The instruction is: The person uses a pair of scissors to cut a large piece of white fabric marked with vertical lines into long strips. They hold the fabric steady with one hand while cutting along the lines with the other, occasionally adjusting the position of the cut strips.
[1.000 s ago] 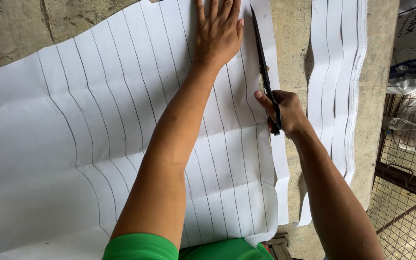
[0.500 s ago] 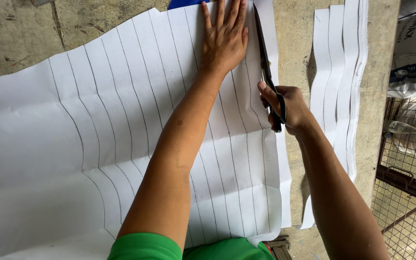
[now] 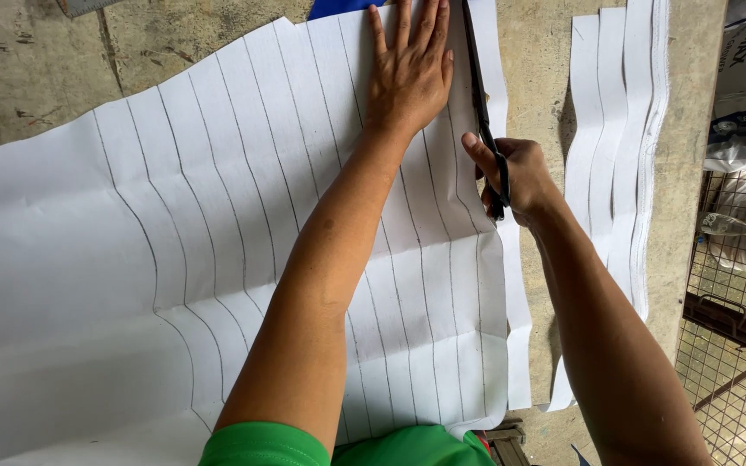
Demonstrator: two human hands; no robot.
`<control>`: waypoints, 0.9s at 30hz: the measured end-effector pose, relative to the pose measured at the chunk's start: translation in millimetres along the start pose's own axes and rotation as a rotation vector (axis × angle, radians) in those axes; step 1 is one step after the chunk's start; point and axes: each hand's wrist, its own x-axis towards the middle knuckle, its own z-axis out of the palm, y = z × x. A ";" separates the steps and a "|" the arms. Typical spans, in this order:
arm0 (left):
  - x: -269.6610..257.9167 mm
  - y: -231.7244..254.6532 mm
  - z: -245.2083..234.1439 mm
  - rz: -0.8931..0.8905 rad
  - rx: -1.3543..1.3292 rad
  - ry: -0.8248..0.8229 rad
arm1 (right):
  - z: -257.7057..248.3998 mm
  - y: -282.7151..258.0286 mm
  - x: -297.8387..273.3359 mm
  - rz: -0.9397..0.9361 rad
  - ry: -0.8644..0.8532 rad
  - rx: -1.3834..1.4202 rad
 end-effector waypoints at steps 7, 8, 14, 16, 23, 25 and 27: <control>0.8 -3.8 10.5 0.018 -0.024 0.081 | 3.4 18.0 22.5 -0.170 0.050 -0.003; 4.3 -2.0 11.6 0.029 -0.035 0.143 | -0.6 18.4 23.7 -0.236 0.079 -0.045; 10.5 -6.4 26.9 0.079 -0.093 0.242 | -43.9 105.5 -84.0 -0.207 -0.004 -0.066; 8.6 -8.4 27.1 0.127 -0.123 0.340 | -46.2 173.1 -129.7 -0.154 0.103 -0.055; 3.7 53.1 36.1 0.252 -0.046 0.311 | -12.2 347.3 -215.5 -0.137 0.531 -0.246; 8.3 63.6 63.7 0.240 0.033 0.288 | 0.6 355.1 -215.2 -0.187 0.605 -0.239; 16.5 65.1 72.0 0.216 0.125 0.278 | 5.8 353.9 -201.6 -0.253 0.673 -0.230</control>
